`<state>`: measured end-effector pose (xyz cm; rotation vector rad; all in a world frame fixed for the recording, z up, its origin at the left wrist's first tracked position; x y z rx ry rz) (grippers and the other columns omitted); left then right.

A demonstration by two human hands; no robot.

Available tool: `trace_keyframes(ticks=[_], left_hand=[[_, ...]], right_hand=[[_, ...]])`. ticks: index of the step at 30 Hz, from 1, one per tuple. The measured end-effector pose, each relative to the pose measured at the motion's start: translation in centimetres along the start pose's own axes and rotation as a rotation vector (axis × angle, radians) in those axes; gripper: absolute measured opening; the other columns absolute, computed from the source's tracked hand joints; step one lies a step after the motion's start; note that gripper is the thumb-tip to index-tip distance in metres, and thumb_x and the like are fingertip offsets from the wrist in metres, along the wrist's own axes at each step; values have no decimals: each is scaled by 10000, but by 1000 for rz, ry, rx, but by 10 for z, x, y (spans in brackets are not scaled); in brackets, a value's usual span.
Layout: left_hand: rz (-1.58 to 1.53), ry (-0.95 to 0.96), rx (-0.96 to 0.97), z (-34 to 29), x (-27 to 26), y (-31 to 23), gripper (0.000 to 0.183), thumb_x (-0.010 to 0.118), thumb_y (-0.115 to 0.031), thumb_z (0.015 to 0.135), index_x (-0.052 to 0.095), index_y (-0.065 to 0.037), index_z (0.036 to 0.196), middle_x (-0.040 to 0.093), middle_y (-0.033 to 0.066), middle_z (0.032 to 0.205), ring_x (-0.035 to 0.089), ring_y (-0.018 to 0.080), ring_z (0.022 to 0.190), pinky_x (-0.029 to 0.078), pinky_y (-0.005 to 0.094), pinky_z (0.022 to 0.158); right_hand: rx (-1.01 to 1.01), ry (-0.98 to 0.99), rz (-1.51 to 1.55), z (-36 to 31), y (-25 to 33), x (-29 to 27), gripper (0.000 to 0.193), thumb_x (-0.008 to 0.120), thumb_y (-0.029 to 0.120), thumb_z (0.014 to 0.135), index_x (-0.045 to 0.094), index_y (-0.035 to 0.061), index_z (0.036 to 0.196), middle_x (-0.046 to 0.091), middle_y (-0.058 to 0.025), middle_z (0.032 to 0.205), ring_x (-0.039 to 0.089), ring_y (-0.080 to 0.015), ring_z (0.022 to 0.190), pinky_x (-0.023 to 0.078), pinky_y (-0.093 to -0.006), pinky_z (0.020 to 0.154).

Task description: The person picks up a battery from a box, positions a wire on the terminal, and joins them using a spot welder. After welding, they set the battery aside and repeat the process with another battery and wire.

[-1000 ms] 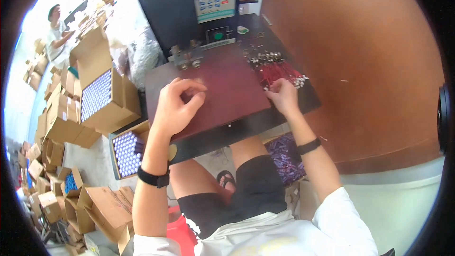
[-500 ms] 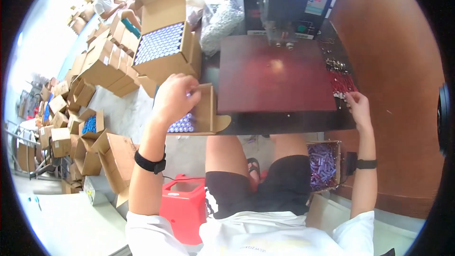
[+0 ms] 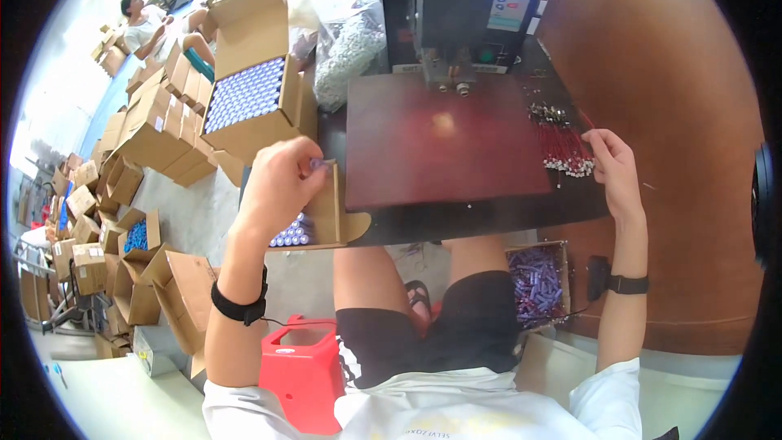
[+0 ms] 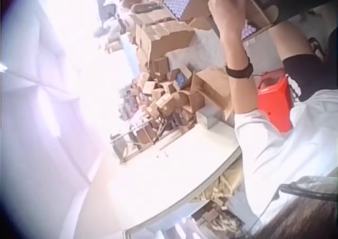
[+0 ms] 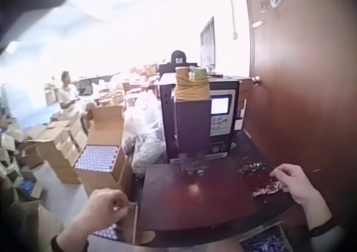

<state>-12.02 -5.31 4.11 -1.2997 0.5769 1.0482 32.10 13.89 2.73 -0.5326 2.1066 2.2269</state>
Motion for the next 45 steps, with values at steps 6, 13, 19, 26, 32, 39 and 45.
trace_keyframes(ticks=[6, 13, 19, 26, 32, 39, 45], left_hand=[[-426, -105, 100, 44, 18, -69, 185, 707, -46, 790, 688, 21, 962, 597, 3, 734, 537, 63, 673, 475, 245, 629], [-445, -161, 98, 59, 69, -76, 213, 749, -109, 814, 682, 36, 954, 602, 47, 693, 534, 96, 646, 476, 269, 637], [-414, -204, 144, 57, 71, -82, 201, 754, -115, 815, 684, 39, 924, 594, 64, 690, 529, 122, 631, 470, 278, 629], [-395, -211, 128, 55, 68, -83, 198, 753, -124, 815, 687, 39, 905, 591, 76, 688, 528, 127, 625, 469, 280, 626], [-377, -212, 146, 55, 68, -84, 207, 758, -135, 814, 687, 41, 897, 599, 98, 707, 544, 152, 631, 475, 297, 631], [-352, -219, 164, 56, 68, -84, 223, 765, -146, 808, 674, 46, 874, 601, 117, 728, 559, 187, 633, 477, 316, 631], [-329, -193, 147, 63, 72, -85, 231, 763, -166, 805, 690, 37, 888, 628, 141, 752, 609, 227, 660, 490, 338, 646]], right_hand=[[-89, 92, 200, 0, 32, 35, 213, 578, 223, 1056, 667, 30, 1066, 327, 121, 660, 270, 20, 545, 204, -192, 472], [-131, 196, 48, 3, 30, 54, 216, 657, 186, 999, 720, 0, 1088, 690, 4, 823, 517, -24, 663, 380, -189, 580], [-63, 178, -111, 0, 12, 32, 224, 628, 172, 1007, 708, 10, 1139, 628, 45, 812, 479, -18, 666, 358, -181, 574], [-242, 64, 324, -5, 68, -12, 229, 637, 170, 1015, 698, 5, 1162, 546, 78, 777, 402, 2, 596, 285, -183, 515], [-92, 116, -2, -16, 46, 51, 193, 641, 190, 1010, 716, 30, 1089, 564, 75, 778, 410, 1, 643, 280, -182, 538], [-129, 214, 107, -16, 35, 82, 196, 660, 245, 1005, 710, 66, 1068, 545, 101, 827, 427, 13, 722, 293, -170, 579], [-234, 119, 155, -1, 31, 98, 195, 662, 231, 1009, 687, 43, 1052, 575, 77, 870, 465, -11, 762, 360, -184, 660]])
Point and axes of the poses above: each hand's wrist, its own z-axis towards the middle knuckle, its own x-axis out of the palm, y = z × x, the point moved 7 cm from there along z, towards the middle knuckle
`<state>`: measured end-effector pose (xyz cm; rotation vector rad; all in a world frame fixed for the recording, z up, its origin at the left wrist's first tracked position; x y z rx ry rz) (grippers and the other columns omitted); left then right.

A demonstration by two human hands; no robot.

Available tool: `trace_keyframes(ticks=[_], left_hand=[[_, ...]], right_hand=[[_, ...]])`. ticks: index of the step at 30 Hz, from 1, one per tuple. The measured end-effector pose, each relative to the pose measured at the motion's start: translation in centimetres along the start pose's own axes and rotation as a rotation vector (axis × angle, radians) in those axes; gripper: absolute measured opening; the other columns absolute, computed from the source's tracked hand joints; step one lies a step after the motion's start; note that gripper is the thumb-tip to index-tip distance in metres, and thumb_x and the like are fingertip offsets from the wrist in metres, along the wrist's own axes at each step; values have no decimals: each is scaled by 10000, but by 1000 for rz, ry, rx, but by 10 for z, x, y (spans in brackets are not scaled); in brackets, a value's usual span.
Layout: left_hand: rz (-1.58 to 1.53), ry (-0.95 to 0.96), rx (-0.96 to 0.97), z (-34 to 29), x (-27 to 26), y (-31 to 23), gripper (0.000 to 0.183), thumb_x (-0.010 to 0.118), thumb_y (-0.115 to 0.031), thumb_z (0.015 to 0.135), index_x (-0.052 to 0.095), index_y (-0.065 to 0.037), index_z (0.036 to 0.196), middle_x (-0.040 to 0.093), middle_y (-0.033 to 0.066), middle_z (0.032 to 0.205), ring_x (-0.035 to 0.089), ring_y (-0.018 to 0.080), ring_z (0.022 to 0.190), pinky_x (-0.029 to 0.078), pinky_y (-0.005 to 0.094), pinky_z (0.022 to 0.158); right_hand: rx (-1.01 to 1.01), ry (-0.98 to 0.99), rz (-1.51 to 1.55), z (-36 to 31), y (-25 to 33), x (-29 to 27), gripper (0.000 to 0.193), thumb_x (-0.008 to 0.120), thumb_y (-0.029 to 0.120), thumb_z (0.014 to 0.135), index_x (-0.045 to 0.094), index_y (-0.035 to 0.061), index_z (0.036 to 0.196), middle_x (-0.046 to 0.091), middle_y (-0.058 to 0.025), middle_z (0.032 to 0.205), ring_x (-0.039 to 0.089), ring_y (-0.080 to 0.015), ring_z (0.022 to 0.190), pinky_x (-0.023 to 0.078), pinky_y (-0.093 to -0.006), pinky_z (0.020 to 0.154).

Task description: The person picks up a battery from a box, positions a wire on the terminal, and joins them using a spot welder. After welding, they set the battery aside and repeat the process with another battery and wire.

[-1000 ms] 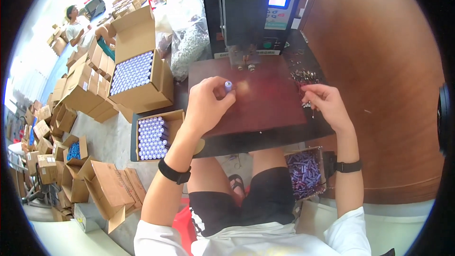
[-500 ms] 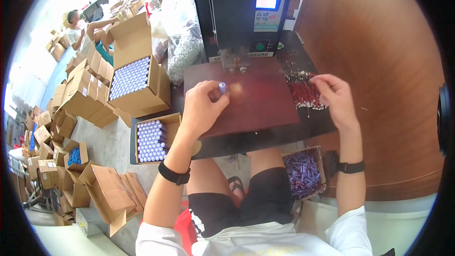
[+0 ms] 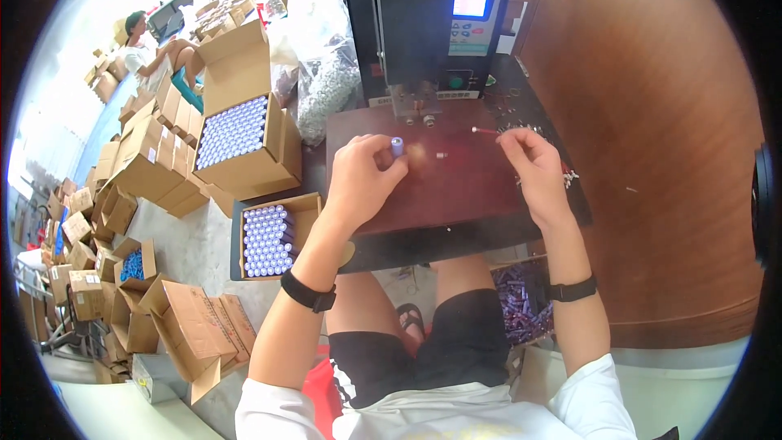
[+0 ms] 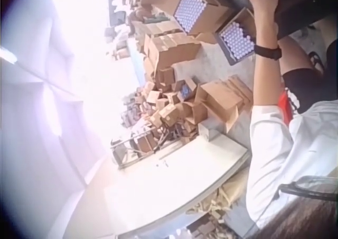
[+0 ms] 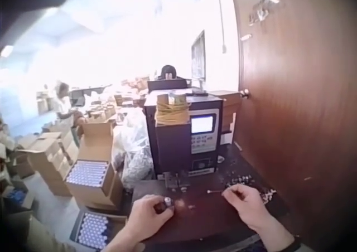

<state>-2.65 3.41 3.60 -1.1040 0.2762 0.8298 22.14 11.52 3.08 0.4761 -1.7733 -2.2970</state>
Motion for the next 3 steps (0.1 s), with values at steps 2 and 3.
trace_keyframes(ticks=[2, 3], left_hand=[[-49, 1, 17, 6, 4, -3, 221, 746, -172, 794, 702, 24, 884, 657, 161, 771, 634, 305, 770, 502, 408, 732], [-28, 31, 11, 10, 7, -3, 250, 757, -191, 794, 718, 20, 923, 665, 167, 779, 639, 308, 803, 505, 415, 758]], right_hand=[[-73, -105, 34, 6, 1, 3, 191, 660, 225, 1012, 683, 38, 1043, 611, 57, 913, 510, -37, 838, 402, -196, 779], [-47, -120, 11, 10, -7, 5, 202, 677, 229, 1002, 683, 33, 1050, 639, 44, 958, 541, -53, 894, 420, -210, 820]])
Point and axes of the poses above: each hand's wrist, its own z-axis towards the middle knuckle, its own x-axis out of the palm, y = z × x, the point moved 7 cm from there along z, towards the middle knuckle
